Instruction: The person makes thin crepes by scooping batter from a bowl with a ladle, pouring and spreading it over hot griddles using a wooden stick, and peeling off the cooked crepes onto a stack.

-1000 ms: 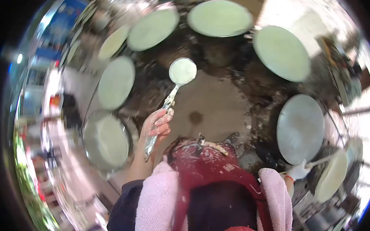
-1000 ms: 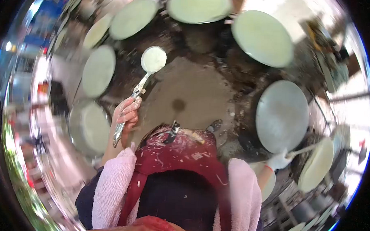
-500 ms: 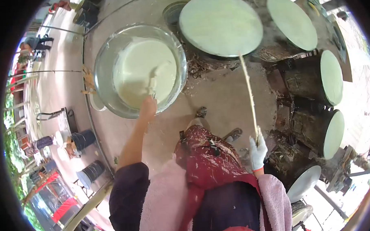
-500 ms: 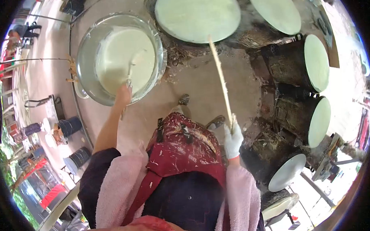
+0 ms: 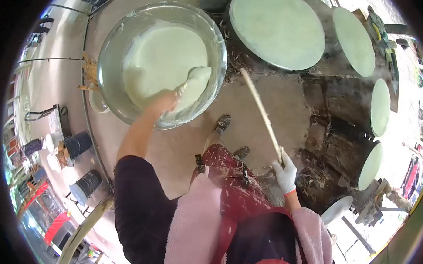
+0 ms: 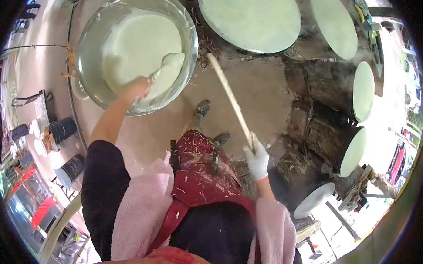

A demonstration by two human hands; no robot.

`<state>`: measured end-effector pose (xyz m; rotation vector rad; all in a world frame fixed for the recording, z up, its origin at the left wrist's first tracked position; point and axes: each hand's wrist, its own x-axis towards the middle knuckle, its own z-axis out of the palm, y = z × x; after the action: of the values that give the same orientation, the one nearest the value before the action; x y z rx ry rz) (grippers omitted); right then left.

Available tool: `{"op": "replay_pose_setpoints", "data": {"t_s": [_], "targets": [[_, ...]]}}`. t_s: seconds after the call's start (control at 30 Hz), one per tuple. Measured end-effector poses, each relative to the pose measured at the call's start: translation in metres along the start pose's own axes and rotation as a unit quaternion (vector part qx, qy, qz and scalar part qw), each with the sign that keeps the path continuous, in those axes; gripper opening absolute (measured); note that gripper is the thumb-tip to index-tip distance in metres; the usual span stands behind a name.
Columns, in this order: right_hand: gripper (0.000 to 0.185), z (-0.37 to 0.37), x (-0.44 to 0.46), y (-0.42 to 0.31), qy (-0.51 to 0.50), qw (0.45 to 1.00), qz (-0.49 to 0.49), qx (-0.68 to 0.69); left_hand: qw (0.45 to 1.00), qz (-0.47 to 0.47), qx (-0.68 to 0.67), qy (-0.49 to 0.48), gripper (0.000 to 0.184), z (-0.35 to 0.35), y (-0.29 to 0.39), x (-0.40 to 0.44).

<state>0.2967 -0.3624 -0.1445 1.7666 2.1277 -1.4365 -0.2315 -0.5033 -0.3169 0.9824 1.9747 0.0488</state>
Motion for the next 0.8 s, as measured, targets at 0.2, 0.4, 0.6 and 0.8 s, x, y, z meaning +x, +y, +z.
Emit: {"op": "replay_pose_setpoints", "data": {"t_s": [0.2, 0.4, 0.6, 0.8], "targets": [[0.052, 0.074, -0.005, 0.021, -0.159, 0.986, -0.016, 0.040, 0.577, 0.020, -0.788, -0.212, 0.026, 0.113, 0.030, -0.090], [0.048, 0.064, -0.046, 0.050, -0.261, 0.949, 0.026, 0.173, 0.412, 0.020, -0.907, 0.081, 0.018, 0.137, 0.154, -0.163], [0.052, -0.003, -0.087, 0.028, -0.169, 0.962, -0.177, 0.118, 0.461, 0.099, -0.861, 0.189, 0.020, 0.025, 0.232, -0.304], [0.048, -0.034, -0.099, 0.044, 0.055, 0.943, -0.164, 0.285, 0.490, 0.196, -0.844, 0.100, 0.010, -0.055, 0.213, -0.312]]}}
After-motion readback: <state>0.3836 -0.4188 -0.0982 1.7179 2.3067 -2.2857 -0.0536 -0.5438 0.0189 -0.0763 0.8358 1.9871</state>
